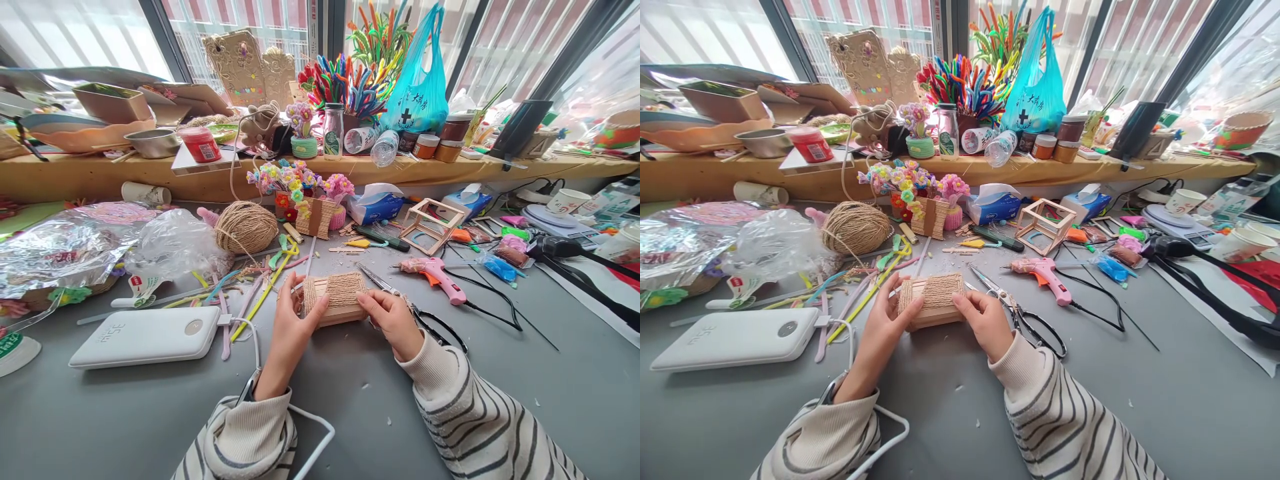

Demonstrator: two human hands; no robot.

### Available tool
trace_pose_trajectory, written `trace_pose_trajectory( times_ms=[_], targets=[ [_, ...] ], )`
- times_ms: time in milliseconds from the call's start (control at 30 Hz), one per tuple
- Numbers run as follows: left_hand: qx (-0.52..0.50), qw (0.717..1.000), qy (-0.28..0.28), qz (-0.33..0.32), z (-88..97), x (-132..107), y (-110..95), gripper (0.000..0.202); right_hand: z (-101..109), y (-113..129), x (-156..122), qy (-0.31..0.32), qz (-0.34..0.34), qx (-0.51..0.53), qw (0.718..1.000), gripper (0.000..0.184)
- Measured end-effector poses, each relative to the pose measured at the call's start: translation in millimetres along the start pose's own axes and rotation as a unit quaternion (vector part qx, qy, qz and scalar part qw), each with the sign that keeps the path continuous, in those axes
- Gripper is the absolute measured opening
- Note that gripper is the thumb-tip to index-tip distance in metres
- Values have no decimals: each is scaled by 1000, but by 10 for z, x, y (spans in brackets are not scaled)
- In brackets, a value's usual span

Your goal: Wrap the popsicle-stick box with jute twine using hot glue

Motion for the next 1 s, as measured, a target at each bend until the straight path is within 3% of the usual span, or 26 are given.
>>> trace_pose_trajectory(
  times_ms=[133,267,433,500,667,767,867,1000],
  targets=[
    [7,1000,-4,-18,28,5,20,75,13,11,5,-8,5,4,1000,36],
    [3,995,-28,-98,119,-19,-103,78,20,25,1,-11,12,12,1000,38],
    [47,955,-156,-250,376,-264,-452,35,51,-28,-5,-17,1,16,1000,45],
    [89,932,-170,-308,364,-398,-573,27,98,-63,-9,-36,-9,21,999,48],
    [100,914,-65,-389,150,-592,-657,40,345,30,-57,-145,37,-7,989,42],
    [144,885,-22,-441,26,-711,-734,27,486,247,-168,-215,124,-51,967,27],
    [200,842,8,-501,-106,-847,-834,18,370,521,-288,-173,237,-85,952,20],
    [238,822,46,-516,-248,-913,-860,15,9,744,-460,-49,334,-107,935,17]
  ],
)
Point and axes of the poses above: each hand's wrist, its own x-axis towards the middle knuckle, its own z-axis out of the back of the hand, y = z × x, the point moved 10 cm from there along x, towards the middle knuckle, and after that the axes turned 3 degrees about z, right-handed, at the moved point
